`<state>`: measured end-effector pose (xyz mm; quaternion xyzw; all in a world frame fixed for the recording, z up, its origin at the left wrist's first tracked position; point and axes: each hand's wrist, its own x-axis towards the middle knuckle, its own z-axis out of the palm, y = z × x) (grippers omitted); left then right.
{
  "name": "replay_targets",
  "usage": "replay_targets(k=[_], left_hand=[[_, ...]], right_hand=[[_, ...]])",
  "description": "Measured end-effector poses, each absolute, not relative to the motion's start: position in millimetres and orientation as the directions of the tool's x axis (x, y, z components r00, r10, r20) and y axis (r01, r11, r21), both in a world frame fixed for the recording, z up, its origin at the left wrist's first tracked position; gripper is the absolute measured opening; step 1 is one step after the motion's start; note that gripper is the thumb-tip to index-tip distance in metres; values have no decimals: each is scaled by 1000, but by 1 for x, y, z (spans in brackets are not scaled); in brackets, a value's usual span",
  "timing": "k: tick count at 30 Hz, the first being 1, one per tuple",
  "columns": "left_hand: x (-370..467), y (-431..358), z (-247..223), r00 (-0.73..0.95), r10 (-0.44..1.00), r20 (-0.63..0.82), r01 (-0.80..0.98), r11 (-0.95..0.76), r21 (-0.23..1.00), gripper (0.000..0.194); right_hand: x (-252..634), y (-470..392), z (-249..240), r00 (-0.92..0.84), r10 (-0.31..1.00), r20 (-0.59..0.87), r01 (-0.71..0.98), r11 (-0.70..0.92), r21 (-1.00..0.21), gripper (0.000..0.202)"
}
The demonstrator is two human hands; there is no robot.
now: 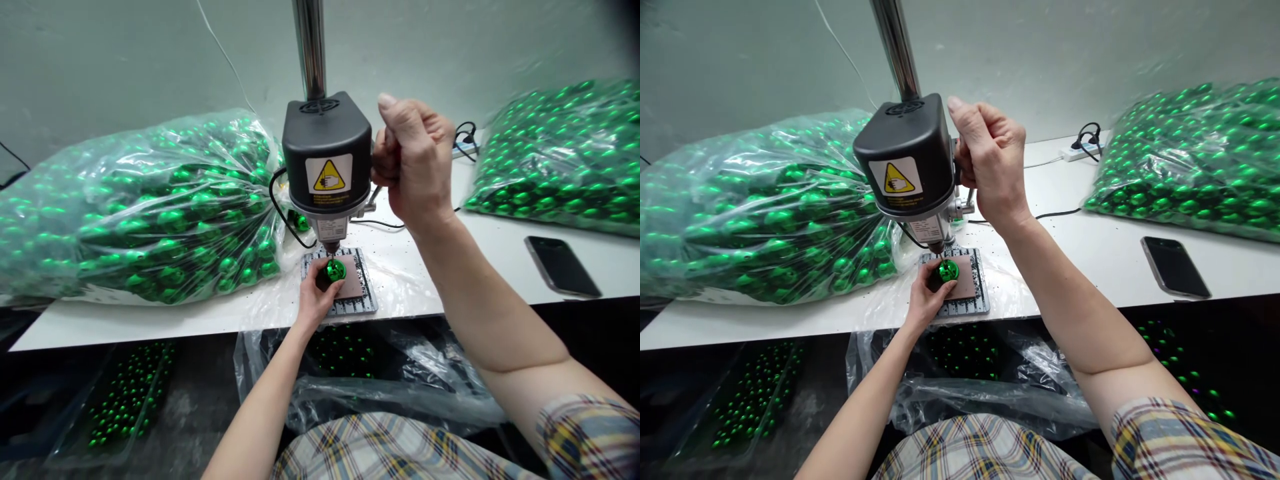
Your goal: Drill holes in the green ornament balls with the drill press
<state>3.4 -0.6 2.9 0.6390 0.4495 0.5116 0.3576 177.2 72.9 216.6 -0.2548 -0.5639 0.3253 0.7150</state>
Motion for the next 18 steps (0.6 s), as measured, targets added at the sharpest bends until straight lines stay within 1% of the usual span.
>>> replay_targets(k=[3, 6, 8, 10, 12, 17, 18], left_hand=[[4, 0, 0, 49, 945, 322, 220, -325, 920, 42], [4, 1, -4, 38, 944, 327, 221, -327, 919, 44], [4, 2, -5, 39, 946, 322, 191, -324, 927, 45], [5, 2, -4, 43, 951, 307, 159, -310, 937, 46], [6, 1, -3, 43, 954, 297, 145, -300, 943, 47], [6, 0, -3, 47, 955, 292, 134, -296, 946, 50], [5, 0, -4, 52, 955, 291, 131, -295, 946, 50]], right_hand=[[174, 59, 215, 191, 712, 676, -159, 702, -694, 55], [169, 41, 208, 254, 627, 737, -140, 777, -613, 52], [166, 30, 201, 289, 584, 758, -114, 807, -579, 53], [164, 22, 193, 314, 566, 762, -72, 815, -575, 57], [163, 18, 184, 325, 541, 776, -45, 828, -559, 59], [164, 15, 168, 293, 415, 861, 6, 900, -436, 59], [165, 14, 166, 297, 408, 863, 14, 902, -431, 59]])
